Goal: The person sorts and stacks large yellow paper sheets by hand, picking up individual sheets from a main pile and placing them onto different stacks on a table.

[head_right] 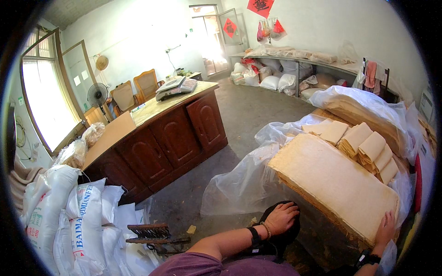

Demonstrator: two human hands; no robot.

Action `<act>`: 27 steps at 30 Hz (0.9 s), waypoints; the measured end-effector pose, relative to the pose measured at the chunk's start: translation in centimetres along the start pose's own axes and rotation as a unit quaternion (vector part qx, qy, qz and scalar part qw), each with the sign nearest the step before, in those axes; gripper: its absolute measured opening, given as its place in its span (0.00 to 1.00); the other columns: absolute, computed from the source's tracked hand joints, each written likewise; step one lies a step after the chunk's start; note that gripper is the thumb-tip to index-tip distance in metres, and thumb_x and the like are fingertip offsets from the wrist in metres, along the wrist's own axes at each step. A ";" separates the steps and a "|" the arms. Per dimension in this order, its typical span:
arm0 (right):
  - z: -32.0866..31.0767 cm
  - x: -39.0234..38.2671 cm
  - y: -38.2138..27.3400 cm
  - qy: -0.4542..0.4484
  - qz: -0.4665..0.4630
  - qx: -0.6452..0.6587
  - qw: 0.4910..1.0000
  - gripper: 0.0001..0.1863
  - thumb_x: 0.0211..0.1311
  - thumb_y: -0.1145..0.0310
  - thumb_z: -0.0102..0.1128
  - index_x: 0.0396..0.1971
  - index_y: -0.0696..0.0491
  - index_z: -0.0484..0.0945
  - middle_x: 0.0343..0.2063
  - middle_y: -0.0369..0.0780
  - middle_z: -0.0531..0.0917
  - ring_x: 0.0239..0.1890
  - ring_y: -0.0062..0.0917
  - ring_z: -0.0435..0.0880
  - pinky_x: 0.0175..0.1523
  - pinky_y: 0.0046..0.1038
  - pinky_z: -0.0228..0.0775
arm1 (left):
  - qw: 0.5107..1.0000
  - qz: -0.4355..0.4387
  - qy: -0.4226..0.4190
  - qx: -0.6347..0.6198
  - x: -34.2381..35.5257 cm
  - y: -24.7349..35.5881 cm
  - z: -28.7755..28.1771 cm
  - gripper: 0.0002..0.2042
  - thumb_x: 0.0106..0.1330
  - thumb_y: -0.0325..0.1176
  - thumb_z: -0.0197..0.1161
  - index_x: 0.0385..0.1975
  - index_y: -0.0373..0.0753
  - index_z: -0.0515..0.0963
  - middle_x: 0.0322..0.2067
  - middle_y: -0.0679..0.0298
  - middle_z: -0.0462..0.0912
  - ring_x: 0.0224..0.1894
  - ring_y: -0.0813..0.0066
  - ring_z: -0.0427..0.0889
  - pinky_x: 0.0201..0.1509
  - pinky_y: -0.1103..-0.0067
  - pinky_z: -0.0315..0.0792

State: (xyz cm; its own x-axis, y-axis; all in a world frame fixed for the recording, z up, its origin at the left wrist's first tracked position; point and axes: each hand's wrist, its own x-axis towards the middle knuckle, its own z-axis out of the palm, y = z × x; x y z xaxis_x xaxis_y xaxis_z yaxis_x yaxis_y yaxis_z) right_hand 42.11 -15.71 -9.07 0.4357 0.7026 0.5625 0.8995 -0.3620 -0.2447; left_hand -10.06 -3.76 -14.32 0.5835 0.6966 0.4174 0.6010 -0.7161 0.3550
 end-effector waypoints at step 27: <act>0.0 0.1 0.0 -0.009 0.003 -0.002 1.000 0.15 0.70 0.70 0.54 0.52 0.57 0.81 0.63 0.46 0.77 0.64 0.40 0.74 0.69 0.35 0.64 | 1.000 0.003 0.001 0.000 0.1 0.0 -0.1 0.17 0.66 0.34 0.59 0.53 0.39 0.79 0.60 0.58 0.76 0.68 0.58 0.68 0.70 0.64 0.61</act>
State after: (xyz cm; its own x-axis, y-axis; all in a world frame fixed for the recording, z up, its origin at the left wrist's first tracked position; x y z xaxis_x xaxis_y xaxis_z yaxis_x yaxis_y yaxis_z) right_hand 42.19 -15.69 -9.04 0.4412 0.7115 0.5469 0.8970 -0.3679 -0.2450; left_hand -10.09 -3.73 -14.17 0.5858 0.6925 0.4211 0.5982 -0.7200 0.3518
